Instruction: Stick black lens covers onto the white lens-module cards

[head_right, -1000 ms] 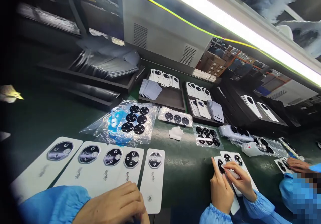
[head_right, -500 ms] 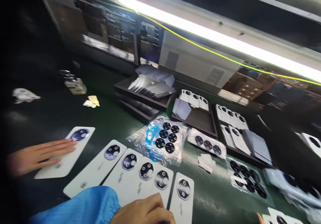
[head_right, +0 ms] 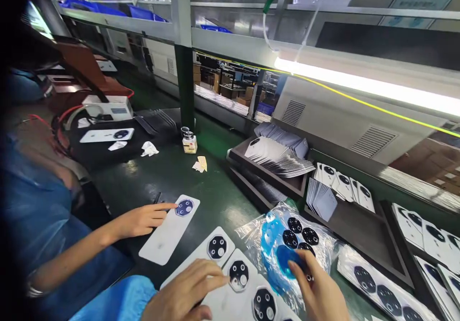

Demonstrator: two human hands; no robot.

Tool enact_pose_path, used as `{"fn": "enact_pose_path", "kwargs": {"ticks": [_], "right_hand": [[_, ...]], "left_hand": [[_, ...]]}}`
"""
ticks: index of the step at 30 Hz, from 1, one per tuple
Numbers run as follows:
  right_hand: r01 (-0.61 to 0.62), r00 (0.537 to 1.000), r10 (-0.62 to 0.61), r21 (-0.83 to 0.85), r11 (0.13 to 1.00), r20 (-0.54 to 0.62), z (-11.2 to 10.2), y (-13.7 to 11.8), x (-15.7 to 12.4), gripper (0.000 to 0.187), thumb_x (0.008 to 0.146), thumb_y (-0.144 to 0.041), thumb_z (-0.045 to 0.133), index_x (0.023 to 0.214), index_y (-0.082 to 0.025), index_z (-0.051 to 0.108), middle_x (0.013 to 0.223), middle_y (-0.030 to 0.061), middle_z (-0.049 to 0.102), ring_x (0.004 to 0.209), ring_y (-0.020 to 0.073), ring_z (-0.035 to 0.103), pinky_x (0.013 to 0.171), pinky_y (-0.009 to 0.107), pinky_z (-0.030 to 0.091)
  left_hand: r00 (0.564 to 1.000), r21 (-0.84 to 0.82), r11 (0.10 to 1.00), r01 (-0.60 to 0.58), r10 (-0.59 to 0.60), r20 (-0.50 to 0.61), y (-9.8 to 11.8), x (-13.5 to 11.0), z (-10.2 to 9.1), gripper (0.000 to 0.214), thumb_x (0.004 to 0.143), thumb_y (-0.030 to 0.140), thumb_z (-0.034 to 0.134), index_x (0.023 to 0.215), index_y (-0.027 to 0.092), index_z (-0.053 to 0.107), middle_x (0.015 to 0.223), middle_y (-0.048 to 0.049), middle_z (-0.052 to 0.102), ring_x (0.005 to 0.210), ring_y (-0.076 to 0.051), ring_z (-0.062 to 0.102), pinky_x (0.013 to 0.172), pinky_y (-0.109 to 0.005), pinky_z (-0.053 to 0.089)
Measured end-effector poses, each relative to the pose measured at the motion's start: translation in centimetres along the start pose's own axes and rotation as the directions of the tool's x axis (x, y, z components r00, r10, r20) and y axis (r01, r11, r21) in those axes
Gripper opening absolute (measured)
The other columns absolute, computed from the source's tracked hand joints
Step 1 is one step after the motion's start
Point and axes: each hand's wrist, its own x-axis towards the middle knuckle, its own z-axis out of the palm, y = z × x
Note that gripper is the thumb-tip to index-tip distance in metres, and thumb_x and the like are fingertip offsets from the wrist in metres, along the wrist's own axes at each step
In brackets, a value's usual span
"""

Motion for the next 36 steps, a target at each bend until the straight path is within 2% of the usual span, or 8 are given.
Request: {"fn": "enact_pose_path", "kwargs": {"ticks": [6,11,15,20,25,30,33,36], "right_hand": [[0.205,0.976,-0.216,-0.282,0.937,-0.007,3.5,-1.1,8.3,0.017,0.082,-0.033,0.042,0.075,-0.027,0.057,0.069,0.0018,0.068,0.063,0.0223,0.064,0.058,0.031,0.046],[0.244,0.967,-0.252,-0.383,0.891,0.031,6.0,-0.6,9.8,0.015,0.082,-0.024,0.037,0.080,-0.024,0.052,0.086,0.0075,0.062,0.077,0.0240,0.065,0.065,0.034,0.047],[0.231,0.966,-0.257,-0.432,0.872,-0.001,5.6,-1.7,9.7,0.016,0.087,-0.027,0.033,0.086,-0.024,0.049,0.093,0.0075,0.055,0.078,0.0229,0.063,0.068,0.037,0.048],[0.218,0.968,-0.248,-0.345,0.913,-0.042,4.8,-5.1,8.1,0.022,0.090,-0.034,0.028,0.086,-0.026,0.048,0.087,0.0036,0.055,0.064,0.0185,0.060,0.056,0.031,0.045],[0.244,0.970,-0.237,-0.149,0.958,0.063,6.0,-8.1,5.7,0.023,0.090,-0.044,0.035,0.084,-0.028,0.051,0.069,-0.0020,0.056,0.047,0.0140,0.049,0.052,0.028,0.043],[0.261,0.948,-0.257,0.002,0.965,0.191,7.9,-9.3,4.0,0.027,0.090,-0.046,0.039,0.079,-0.028,0.055,0.066,-0.0031,0.059,0.045,0.0123,0.046,0.053,0.026,0.044],[0.231,0.939,-0.242,0.076,0.970,0.242,8.2,-9.6,3.6,0.026,0.088,-0.046,0.043,0.075,-0.027,0.057,0.069,-0.0035,0.061,0.045,0.0111,0.046,0.057,0.025,0.044],[0.155,0.932,-0.197,0.156,0.975,0.305,8.2,-9.5,3.0,0.028,0.086,-0.049,0.045,0.076,-0.027,0.059,0.064,-0.0037,0.060,0.047,0.0114,0.047,0.055,0.024,0.042]], "left_hand": [[1.000,0.126,0.992,0.026,-0.024,-0.016,-0.9,-0.1,-0.2,0.041,0.095,0.020,0.034,0.077,0.027,0.070,0.059,0.0057,0.061,0.074,-0.012,0.067,0.093,-0.027,0.050],[0.992,0.216,0.969,0.123,-0.112,-0.065,1.7,-2.5,2.8,0.031,0.096,0.024,0.037,0.107,0.025,0.066,0.089,0.0005,0.073,0.096,-0.016,0.067,0.107,-0.037,0.040],[0.991,0.300,0.945,0.133,-0.121,-0.057,4.5,-4.9,4.9,0.050,0.089,0.033,0.057,0.136,0.019,0.045,0.138,-0.0092,0.054,0.133,-0.025,0.044,0.115,-0.046,0.026],[0.988,0.416,0.906,0.079,-0.125,0.086,5.0,-5.9,4.6,0.091,0.073,0.030,0.078,0.147,0.024,0.024,0.146,-0.0083,0.042,0.137,-0.026,0.036,0.115,-0.049,0.023],[0.981,0.346,0.932,0.110,-0.158,0.111,4.6,-5.7,3.9,0.090,0.078,0.022,0.073,0.148,0.029,0.018,0.147,-0.0074,0.040,0.135,-0.028,0.038,0.112,-0.049,0.031],[0.981,0.371,0.924,0.090,-0.146,0.127,4.9,-6.0,4.3,0.089,0.077,0.028,0.074,0.148,0.025,0.020,0.147,-0.0081,0.040,0.136,-0.027,0.037,0.112,-0.048,0.031],[0.985,0.374,0.920,0.116,-0.156,0.077,5.2,-6.6,4.5,0.069,0.085,0.022,0.065,0.145,0.025,0.031,0.145,-0.0059,0.045,0.135,-0.023,0.039,0.114,-0.046,0.027],[0.985,0.208,0.967,0.147,-0.163,0.059,4.5,-6.5,3.7,0.050,0.092,0.008,0.046,0.136,0.032,0.046,0.136,-0.0002,0.056,0.130,-0.019,0.048,0.112,-0.043,0.033]]}}
